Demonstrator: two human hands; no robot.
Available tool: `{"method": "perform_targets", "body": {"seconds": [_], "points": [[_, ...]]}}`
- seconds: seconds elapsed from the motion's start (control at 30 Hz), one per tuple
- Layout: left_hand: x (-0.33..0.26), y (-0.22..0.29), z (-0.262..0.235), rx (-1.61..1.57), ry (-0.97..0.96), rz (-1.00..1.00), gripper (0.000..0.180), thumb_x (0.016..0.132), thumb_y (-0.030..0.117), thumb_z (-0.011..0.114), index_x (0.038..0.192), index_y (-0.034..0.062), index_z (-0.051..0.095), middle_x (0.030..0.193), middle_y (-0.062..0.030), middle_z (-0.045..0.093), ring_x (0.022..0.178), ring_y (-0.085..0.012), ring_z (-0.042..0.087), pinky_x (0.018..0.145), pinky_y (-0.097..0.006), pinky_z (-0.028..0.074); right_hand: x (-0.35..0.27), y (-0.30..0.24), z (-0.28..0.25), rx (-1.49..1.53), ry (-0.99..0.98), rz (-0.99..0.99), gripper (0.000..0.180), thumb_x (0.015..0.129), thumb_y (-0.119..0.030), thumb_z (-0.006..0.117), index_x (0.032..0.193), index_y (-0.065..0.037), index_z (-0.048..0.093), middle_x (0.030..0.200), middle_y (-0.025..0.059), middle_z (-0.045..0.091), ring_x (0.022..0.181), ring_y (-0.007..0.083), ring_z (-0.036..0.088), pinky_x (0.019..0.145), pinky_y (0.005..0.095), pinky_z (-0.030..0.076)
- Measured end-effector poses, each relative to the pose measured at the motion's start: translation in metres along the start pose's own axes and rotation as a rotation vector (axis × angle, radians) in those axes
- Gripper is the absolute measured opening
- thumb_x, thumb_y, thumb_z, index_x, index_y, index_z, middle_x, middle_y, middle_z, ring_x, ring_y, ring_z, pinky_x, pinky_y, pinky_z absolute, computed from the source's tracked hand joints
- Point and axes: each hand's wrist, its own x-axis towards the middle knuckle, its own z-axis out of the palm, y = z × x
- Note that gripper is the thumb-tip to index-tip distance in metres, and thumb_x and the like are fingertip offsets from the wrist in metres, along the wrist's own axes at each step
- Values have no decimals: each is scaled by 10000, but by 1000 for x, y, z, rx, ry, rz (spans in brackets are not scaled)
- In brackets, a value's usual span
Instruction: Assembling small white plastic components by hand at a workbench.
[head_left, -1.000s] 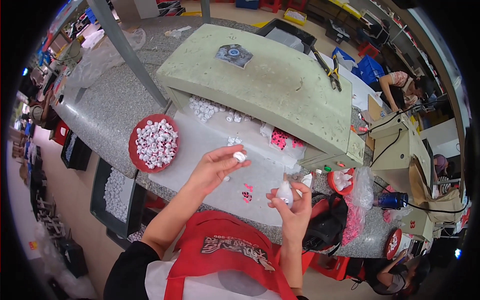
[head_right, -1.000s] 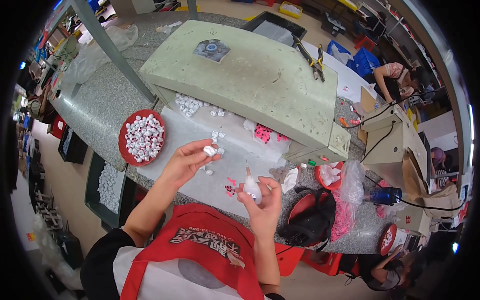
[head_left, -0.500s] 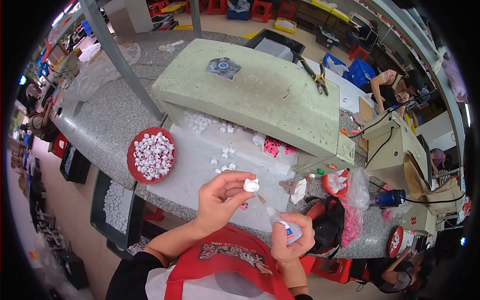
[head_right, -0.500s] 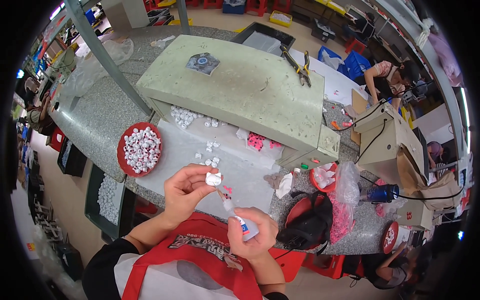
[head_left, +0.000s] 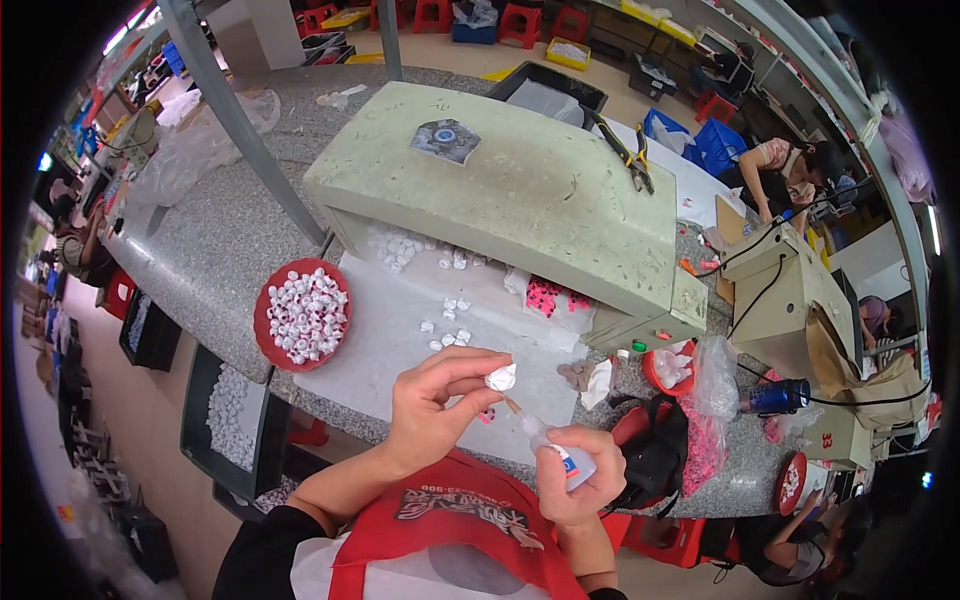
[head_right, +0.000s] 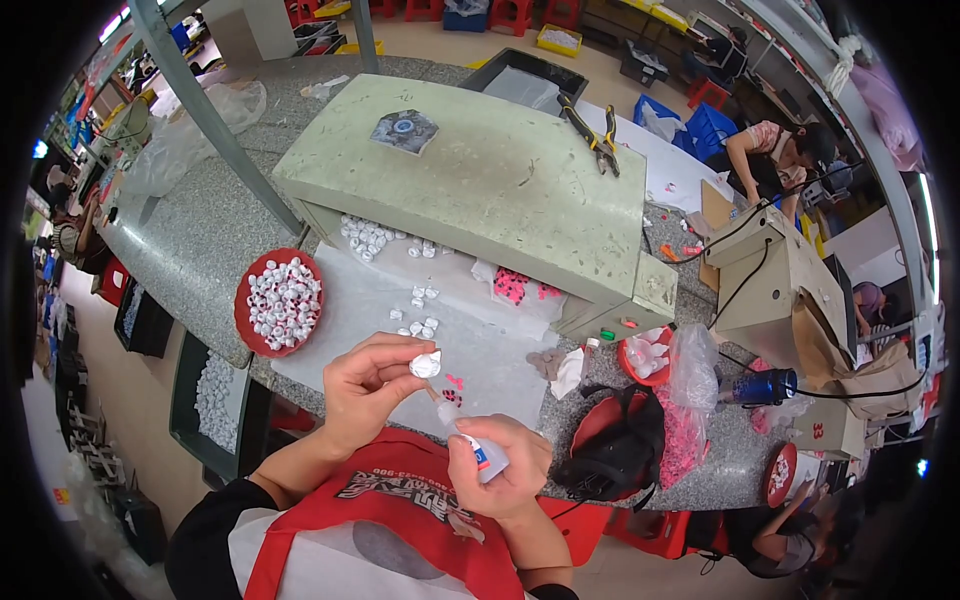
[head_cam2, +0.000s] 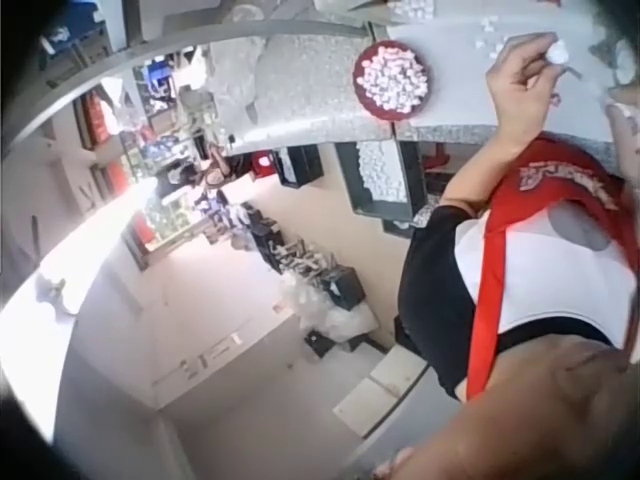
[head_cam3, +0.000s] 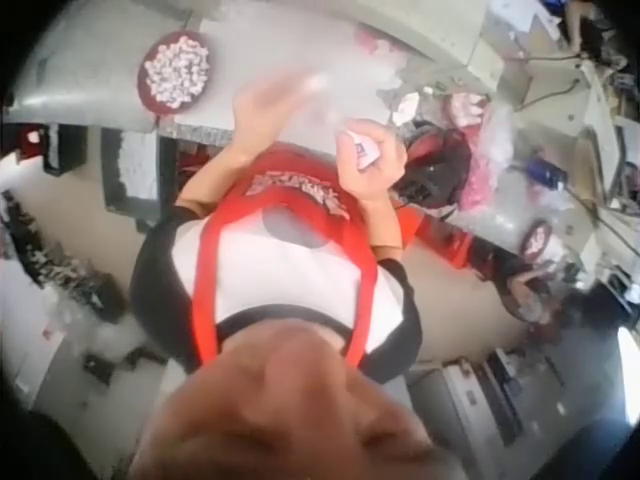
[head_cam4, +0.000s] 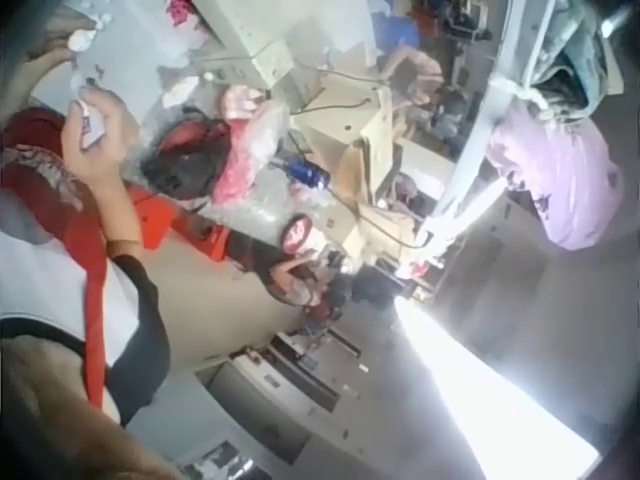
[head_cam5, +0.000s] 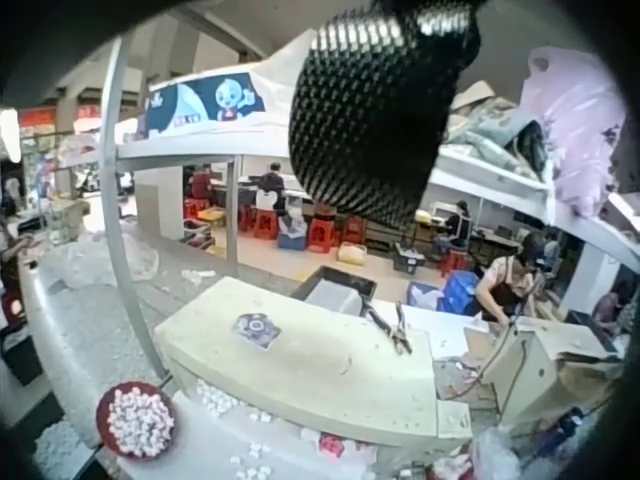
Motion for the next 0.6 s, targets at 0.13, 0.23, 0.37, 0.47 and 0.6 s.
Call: {"method": "perform_targets", "body": {"seconds": [0.13, 0.23, 0.37, 0.47, 0.6], "points": [[0, 0, -2, 18, 0, 49, 277, 722, -163, 545, 988, -87, 534, 1066, -189, 525, 976, -250, 558, 840, -317, 493, 3, -3, -3, -25, -47, -24, 174, 653, 8, 612, 816, 22, 552, 654, 114, 607, 515, 182, 589, 470, 247, 452], [1, 4, -1, -89, 19, -55, 283, 725, -152, 545, 997, -73, 531, 1063, -184, 542, 978, -253, 562, 838, -322, 489, 1, -3, -4, -29, -2, -7, 170, 654, 8, 613, 812, 18, 551, 656, 110, 609, 512, 184, 589, 470, 248, 454], [6, 4, -5, -233, 7, -269, 298, 732, -133, 545, 1016, -46, 526, 1048, -174, 569, 983, -266, 567, 837, -337, 476, -1, -1, -5, -3, 38, -20, 165, 657, 1, 618, 805, 16, 548, 650, 103, 606, 501, 180, 583, 466, 246, 451], [6, -1, -7, -321, -52, -267, 295, 756, -106, 540, 1042, -37, 519, 1088, -158, 559, 969, -207, 575, 707, -248, 508, -1, -2, -5, 8, 33, -20, 163, 660, -3, 619, 805, 17, 548, 645, 100, 604, 494, 178, 577, 462, 244, 447], [6, 2, -7, -367, -66, -297, 302, 755, -111, 534, 1047, -35, 516, 1084, -162, 559, 972, -214, 575, 677, -251, 514, 2, -2, -6, -30, 19, -48, 162, 661, -3, 619, 805, 18, 547, 645, 98, 604, 491, 176, 575, 459, 244, 445]]}}
